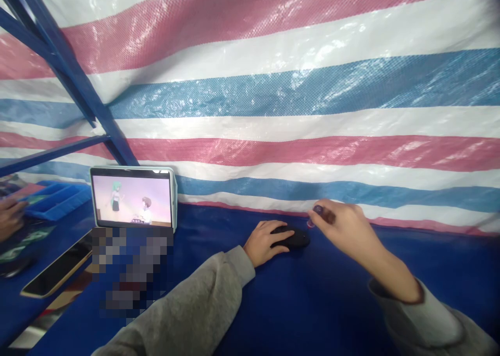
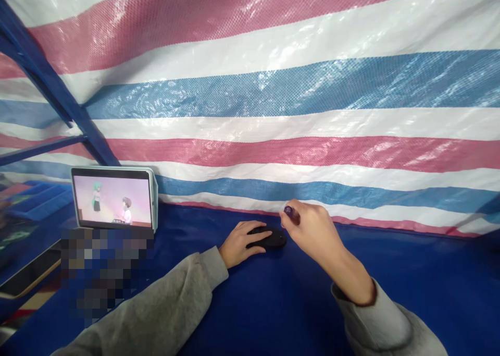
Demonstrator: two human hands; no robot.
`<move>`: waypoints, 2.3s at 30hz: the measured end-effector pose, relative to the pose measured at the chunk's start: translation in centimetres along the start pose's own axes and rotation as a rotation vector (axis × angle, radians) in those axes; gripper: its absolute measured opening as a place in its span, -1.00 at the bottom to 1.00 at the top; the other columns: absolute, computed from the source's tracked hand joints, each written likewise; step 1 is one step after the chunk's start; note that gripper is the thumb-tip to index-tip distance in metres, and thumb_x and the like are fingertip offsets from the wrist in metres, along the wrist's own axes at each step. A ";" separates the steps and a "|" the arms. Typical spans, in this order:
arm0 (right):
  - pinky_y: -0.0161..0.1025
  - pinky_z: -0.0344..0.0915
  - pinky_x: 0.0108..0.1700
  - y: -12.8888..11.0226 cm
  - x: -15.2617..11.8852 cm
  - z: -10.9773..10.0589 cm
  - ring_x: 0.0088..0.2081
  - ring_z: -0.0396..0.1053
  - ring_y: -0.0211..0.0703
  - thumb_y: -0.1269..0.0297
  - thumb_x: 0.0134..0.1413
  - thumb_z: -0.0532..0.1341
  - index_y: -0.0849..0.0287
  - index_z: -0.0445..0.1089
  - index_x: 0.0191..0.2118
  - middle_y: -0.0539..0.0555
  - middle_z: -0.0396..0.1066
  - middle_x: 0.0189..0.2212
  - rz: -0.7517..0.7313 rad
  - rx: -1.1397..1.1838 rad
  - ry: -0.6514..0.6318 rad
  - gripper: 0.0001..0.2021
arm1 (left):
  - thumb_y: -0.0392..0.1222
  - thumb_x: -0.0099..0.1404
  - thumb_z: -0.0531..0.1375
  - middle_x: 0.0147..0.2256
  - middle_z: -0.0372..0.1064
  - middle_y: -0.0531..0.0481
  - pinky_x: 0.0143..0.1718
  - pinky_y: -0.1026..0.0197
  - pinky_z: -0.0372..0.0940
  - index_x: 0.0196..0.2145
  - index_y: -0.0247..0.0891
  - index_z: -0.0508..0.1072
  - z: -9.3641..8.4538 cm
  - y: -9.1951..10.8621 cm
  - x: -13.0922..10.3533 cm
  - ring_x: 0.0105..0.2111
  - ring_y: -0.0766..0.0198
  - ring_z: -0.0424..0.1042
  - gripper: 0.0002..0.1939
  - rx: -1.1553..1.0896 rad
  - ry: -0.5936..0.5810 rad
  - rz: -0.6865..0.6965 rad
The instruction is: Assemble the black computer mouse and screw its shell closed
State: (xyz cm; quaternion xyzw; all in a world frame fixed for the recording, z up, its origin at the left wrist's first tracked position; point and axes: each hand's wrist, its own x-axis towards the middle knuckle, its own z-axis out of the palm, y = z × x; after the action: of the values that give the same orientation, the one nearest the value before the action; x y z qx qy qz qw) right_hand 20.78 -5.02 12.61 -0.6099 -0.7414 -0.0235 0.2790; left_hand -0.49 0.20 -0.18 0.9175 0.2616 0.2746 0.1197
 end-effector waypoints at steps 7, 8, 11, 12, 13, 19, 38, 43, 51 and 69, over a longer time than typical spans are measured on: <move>-0.32 0.15 -0.42 0.0 0.0 0.0 -0.57 0.35 -0.26 0.22 0.10 0.11 0.11 0.34 -0.51 -0.07 0.40 -0.64 0.000 0.005 -0.001 -0.79 | 0.10 0.36 0.09 0.14 0.24 -0.07 0.14 0.05 0.13 0.13 -0.04 0.33 0.0 0.0 0.1 0.14 0.12 0.23 -0.56 -0.007 0.005 0.001; -0.32 0.15 -0.42 0.0 0.0 -0.1 -0.57 0.34 -0.26 0.21 0.09 0.11 0.11 0.34 -0.51 -0.07 0.39 -0.64 0.005 0.007 -0.002 -0.79 | 0.09 0.36 0.09 0.14 0.24 -0.07 0.14 0.05 0.13 0.14 -0.03 0.33 0.1 0.0 0.1 0.14 0.12 0.23 -0.56 -0.006 0.003 0.002; -0.32 0.14 -0.43 -0.2 0.0 -0.3 -0.58 0.34 -0.25 0.21 0.09 0.11 0.11 0.34 -0.51 -0.06 0.40 -0.64 0.010 0.010 0.003 -0.79 | 0.09 0.36 0.10 0.14 0.24 -0.07 0.14 0.06 0.14 0.13 -0.04 0.34 0.1 0.0 0.0 0.14 0.12 0.24 -0.57 -0.003 0.005 0.002; -0.32 0.14 -0.43 -0.2 0.0 -0.3 -0.58 0.34 -0.25 0.21 0.09 0.11 0.11 0.34 -0.51 -0.06 0.40 -0.64 0.009 0.012 0.005 -0.79 | 0.09 0.36 0.10 0.14 0.25 -0.06 0.14 0.06 0.14 0.13 -0.04 0.34 0.1 0.0 0.0 0.14 0.12 0.24 -0.57 -0.002 0.006 0.001; -0.32 0.14 -0.43 -0.2 0.0 -0.3 -0.58 0.34 -0.25 0.21 0.09 0.12 0.11 0.34 -0.51 -0.06 0.40 -0.64 0.007 0.015 0.005 -0.80 | 0.09 0.36 0.10 0.14 0.24 -0.06 0.14 0.06 0.14 0.13 -0.04 0.34 0.1 0.0 0.0 0.14 0.12 0.24 -0.57 0.000 0.006 0.001; -0.30 0.13 -0.42 0.0 0.0 0.3 -0.56 0.34 -0.22 0.19 0.08 0.12 0.11 0.34 -0.52 -0.05 0.39 -0.64 0.027 -0.002 -0.008 -0.79 | 0.09 0.35 0.11 0.14 0.24 -0.07 0.15 0.06 0.14 0.13 -0.06 0.34 0.0 0.0 0.0 0.14 0.13 0.24 -0.56 0.000 0.009 0.003; -0.27 0.06 -0.47 0.8 -0.1 1.5 -0.50 0.44 -0.09 0.13 0.27 -0.05 0.12 0.39 -0.28 0.03 0.46 -0.58 -0.032 -0.200 -0.124 -0.68 | -0.18 0.39 0.03 0.25 0.09 -0.08 0.28 -0.05 -0.01 0.21 -0.16 0.22 -0.2 0.7 -0.2 0.28 0.12 0.01 -0.55 0.093 -0.043 0.108; -0.25 0.10 -0.42 0.7 -0.2 1.0 -0.43 0.45 -0.09 0.24 0.26 -0.08 0.16 0.37 -0.14 0.09 0.52 -0.38 -0.012 -0.241 -0.147 -0.70 | -0.19 0.43 -0.02 0.24 0.10 -0.07 0.28 -0.05 0.00 0.22 -0.16 0.21 -0.5 0.9 0.0 0.28 0.14 0.01 -0.58 0.100 -0.052 0.111; -0.24 0.19 -0.33 1.3 -0.1 1.3 -0.30 0.46 -0.07 0.33 0.23 -0.07 0.17 0.40 -0.09 0.12 0.51 -0.24 -0.081 -0.215 -0.144 -0.68 | -0.25 0.43 -0.04 0.27 0.04 -0.06 0.30 -0.04 -0.03 0.25 -0.15 0.15 -0.4 0.9 -0.1 0.30 0.15 -0.04 -0.55 0.104 -0.080 0.126; -0.27 0.06 -0.45 0.9 -0.1 0.7 -0.50 0.39 -0.12 0.14 0.28 -0.09 0.12 0.34 -0.30 0.05 0.44 -0.54 -0.020 -0.191 -0.202 -0.68 | -0.18 0.45 -0.04 0.26 0.07 -0.06 0.30 -0.01 -0.01 0.23 -0.16 0.18 -0.4 0.9 -0.1 0.28 0.17 0.02 -0.58 0.111 -0.065 0.119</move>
State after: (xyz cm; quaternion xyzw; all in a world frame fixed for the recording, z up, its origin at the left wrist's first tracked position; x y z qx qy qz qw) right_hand 21.33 -4.64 11.70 -0.6254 -0.7662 -0.0352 0.1433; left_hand -0.43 -0.56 0.38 0.9451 0.2177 0.2361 0.0605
